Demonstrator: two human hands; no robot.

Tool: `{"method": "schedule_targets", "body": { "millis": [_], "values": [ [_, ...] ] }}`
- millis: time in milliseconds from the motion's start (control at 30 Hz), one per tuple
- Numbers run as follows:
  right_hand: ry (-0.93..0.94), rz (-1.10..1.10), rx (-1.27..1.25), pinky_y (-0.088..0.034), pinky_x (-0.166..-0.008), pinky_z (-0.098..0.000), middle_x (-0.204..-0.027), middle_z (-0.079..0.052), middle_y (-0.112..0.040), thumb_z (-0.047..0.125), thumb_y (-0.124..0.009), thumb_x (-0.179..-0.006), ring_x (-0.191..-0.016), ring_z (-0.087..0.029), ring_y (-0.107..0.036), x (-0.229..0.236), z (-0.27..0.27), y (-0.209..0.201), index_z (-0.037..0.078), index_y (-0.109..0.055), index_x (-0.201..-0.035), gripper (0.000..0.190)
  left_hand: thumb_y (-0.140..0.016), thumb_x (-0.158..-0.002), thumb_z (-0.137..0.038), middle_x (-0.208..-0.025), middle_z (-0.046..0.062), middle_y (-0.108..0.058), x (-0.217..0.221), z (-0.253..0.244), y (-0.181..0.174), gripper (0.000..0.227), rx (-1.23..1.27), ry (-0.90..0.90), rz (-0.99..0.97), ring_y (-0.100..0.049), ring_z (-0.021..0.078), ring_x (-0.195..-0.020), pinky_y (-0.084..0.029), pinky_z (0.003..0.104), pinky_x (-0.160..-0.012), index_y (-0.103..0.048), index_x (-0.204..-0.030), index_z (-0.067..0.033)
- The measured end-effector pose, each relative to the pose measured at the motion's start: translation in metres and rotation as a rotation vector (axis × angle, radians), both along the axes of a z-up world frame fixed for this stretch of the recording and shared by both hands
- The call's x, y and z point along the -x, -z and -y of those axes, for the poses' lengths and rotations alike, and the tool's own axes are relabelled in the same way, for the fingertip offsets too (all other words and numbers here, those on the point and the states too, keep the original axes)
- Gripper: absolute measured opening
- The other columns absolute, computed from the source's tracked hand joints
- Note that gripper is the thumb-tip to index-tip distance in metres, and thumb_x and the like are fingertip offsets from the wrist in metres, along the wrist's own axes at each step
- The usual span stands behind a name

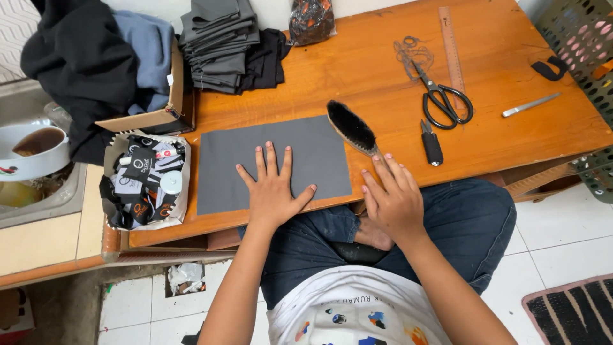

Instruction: The person brushes a piece of grey fabric with a hand brush and uses small nippers to trim loose threads from the fabric.

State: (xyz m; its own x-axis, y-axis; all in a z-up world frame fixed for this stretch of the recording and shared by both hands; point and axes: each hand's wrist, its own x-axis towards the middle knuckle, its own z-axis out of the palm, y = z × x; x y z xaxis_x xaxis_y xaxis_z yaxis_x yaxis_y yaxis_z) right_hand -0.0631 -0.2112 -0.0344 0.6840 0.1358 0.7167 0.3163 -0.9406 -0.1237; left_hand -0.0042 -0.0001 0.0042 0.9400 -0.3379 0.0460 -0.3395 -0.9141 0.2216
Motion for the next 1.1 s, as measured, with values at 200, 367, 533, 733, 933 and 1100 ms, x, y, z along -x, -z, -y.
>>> {"method": "schedule_targets", "body": {
  "millis": [200, 367, 533, 733, 933, 1100],
  "values": [
    [-0.124, -0.095, -0.062, -0.026, -0.099, -0.0454, -0.120, -0.013, -0.052, 0.035, -0.049, -0.084, -0.117, -0.032, -0.042, 0.008, -0.011, 0.000, 0.016, -0.057, -0.114, 0.037, -0.043, -0.069, -0.062, -0.140, 0.023, -0.018, 0.001, -0.001, 0.003, 0.085, -0.016, 0.057, 0.011, -0.010, 0.0392, -0.131, 0.000, 0.068, -0.091, -0.028, -0.135, -0.0119],
    [-0.100, -0.017, -0.019, -0.035, -0.092, -0.0450, -0.113, -0.013, -0.055, 0.029, -0.055, -0.080, -0.111, -0.034, -0.047, 0.015, 0.007, 0.011, 0.017, -0.060, -0.108, 0.031, -0.044, -0.069, -0.062, -0.139, 0.026, -0.017, 0.016, -0.003, -0.001, 0.086, -0.017, 0.004, 0.015, -0.008, 0.0429, -0.129, 0.001, 0.069, -0.088, -0.026, -0.136, -0.0113],
    [0.042, 0.076, -0.005, -0.040, -0.087, -0.0430, -0.111, -0.011, -0.057, 0.031, -0.050, -0.082, -0.107, -0.034, -0.051, 0.019, 0.028, 0.009, 0.017, -0.062, -0.108, 0.031, -0.047, -0.068, -0.062, -0.138, 0.029, -0.018, 0.030, -0.011, -0.005, 0.089, -0.016, -0.012, 0.019, -0.007, 0.0460, -0.128, 0.002, 0.070, -0.087, -0.026, -0.136, -0.0093],
    [0.284, 0.141, 0.000, -0.043, -0.085, -0.0423, -0.113, -0.017, -0.056, 0.023, -0.056, -0.086, -0.106, -0.037, -0.051, 0.003, 0.059, -0.021, 0.007, -0.065, -0.109, 0.030, -0.064, -0.072, -0.027, -0.098, 0.010, -0.055, 0.060, -0.005, 0.014, 0.045, 0.601, 0.003, 0.362, -0.051, 0.0285, -0.097, -0.035, 0.042, -0.088, -0.055, -0.109, -0.0030],
    [0.317, -0.196, -0.117, -0.041, -0.088, -0.0448, -0.113, -0.022, -0.057, 0.025, -0.051, -0.091, -0.103, -0.039, -0.051, -0.014, 0.082, -0.019, 0.007, -0.065, -0.108, 0.028, -0.057, -0.079, -0.017, -0.062, 0.003, -0.055, 0.101, 0.030, 0.035, 0.013, 1.469, -0.479, -0.739, -0.050, 0.0105, -0.060, -0.041, 0.022, -0.057, -0.060, -0.074, -0.0057],
    [0.429, -0.326, -0.019, -0.047, -0.053, -0.0373, -0.093, -0.002, -0.066, 0.020, -0.061, -0.081, -0.075, -0.024, -0.061, -0.014, 0.086, -0.015, 0.013, -0.069, -0.095, 0.018, -0.059, -0.076, -0.029, -0.086, 0.016, -0.067, 0.077, 0.047, 0.041, 0.027, 1.699, -0.704, -0.989, -0.060, 0.0159, -0.065, -0.047, 0.022, -0.058, -0.060, -0.083, -0.0029]
  ]
}}
